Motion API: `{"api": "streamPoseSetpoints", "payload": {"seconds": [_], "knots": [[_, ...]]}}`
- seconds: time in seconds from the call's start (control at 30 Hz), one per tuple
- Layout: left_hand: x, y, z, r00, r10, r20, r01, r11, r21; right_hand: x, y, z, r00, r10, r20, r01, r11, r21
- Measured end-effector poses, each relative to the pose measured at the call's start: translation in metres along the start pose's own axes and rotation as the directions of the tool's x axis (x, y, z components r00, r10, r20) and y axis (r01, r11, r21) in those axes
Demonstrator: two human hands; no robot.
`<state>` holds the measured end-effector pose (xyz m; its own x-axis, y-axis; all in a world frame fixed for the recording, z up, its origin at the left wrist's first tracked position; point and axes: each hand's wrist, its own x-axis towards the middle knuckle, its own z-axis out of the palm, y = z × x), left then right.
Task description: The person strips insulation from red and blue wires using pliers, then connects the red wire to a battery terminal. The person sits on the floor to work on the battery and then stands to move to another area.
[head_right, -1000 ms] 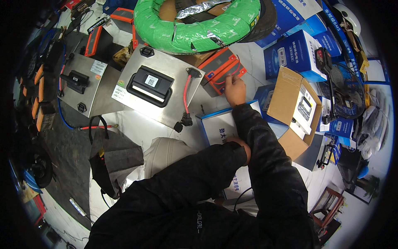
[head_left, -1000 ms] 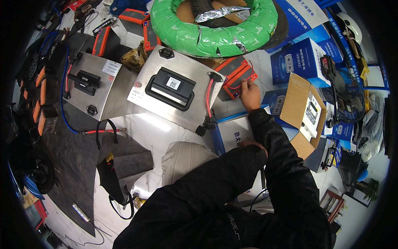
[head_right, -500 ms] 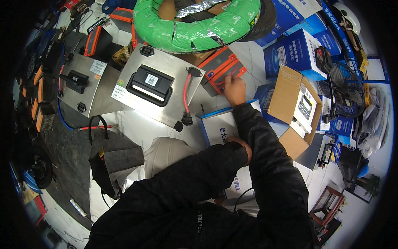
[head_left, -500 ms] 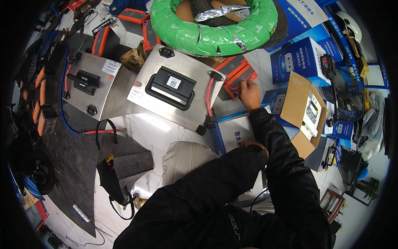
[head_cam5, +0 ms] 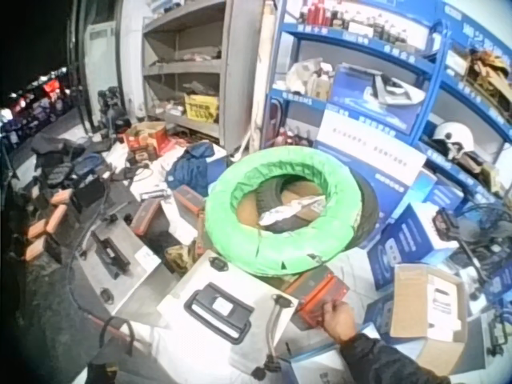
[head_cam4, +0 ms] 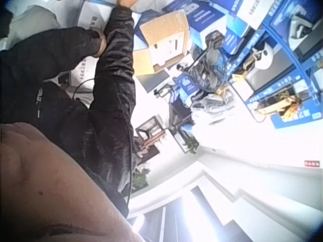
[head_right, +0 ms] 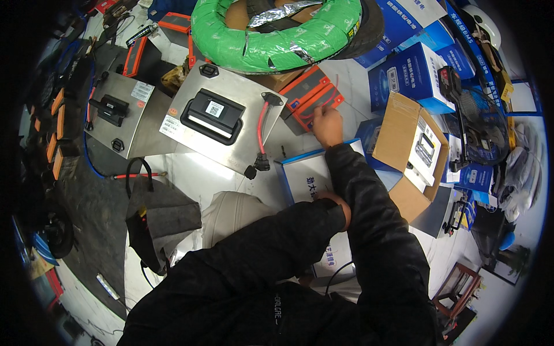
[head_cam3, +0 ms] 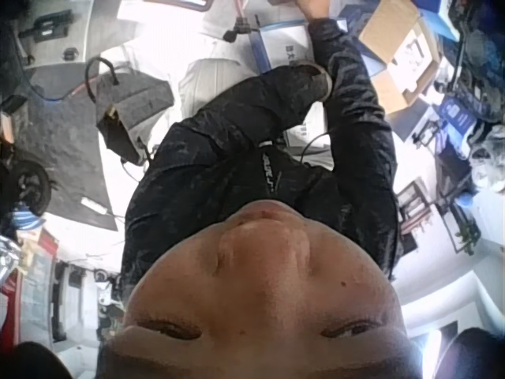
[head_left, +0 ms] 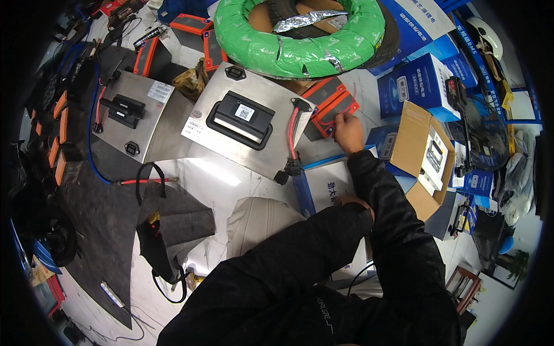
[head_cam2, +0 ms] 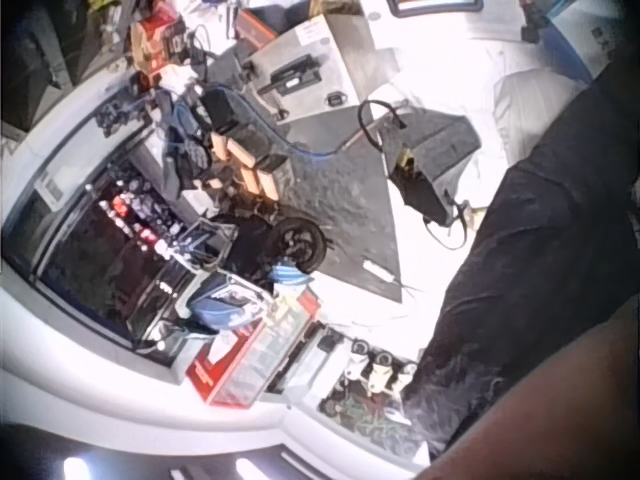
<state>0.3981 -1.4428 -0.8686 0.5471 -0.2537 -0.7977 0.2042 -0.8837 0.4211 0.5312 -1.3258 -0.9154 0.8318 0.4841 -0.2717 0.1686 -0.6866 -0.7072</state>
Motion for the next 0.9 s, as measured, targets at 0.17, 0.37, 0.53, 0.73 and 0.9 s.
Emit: {"api": "streamPoseSetpoints", "payload": {"seconds": [0.17, 0.37, 0.53, 0.73, 0.9], "knots": [[-0.011, -0.005, -0.012, 0.999, -0.033, 0.014, 0.033, 0.999, -0.001, 0.005, 0.004, 0.004, 0.99, -0.103, -0.093, 0.106, 0.994, 0.019], [-0.036, -0.015, -0.015, 0.993, 0.013, -0.114, -0.02, 0.998, -0.06, 0.008, 0.006, 0.004, 0.987, -0.076, -0.139, 0.087, 0.993, 0.076], [-0.04, -0.017, -0.015, 0.966, 0.114, -0.231, -0.117, 0.993, 0.004, 0.013, 0.009, 0.004, 0.989, -0.096, -0.117, 0.095, 0.995, -0.011], [-0.069, 0.003, 0.011, 0.926, 0.233, -0.297, -0.256, 0.966, -0.042, -0.043, -0.055, -0.057, 0.953, 0.04, -0.299, 0.11, 0.877, 0.468], [-0.112, 0.055, 0.064, 0.93, 0.35, -0.11, -0.366, 0.856, -0.365, -0.18, -0.015, -0.152, 0.95, -0.171, -0.26, 0.237, 0.939, 0.25]]}}
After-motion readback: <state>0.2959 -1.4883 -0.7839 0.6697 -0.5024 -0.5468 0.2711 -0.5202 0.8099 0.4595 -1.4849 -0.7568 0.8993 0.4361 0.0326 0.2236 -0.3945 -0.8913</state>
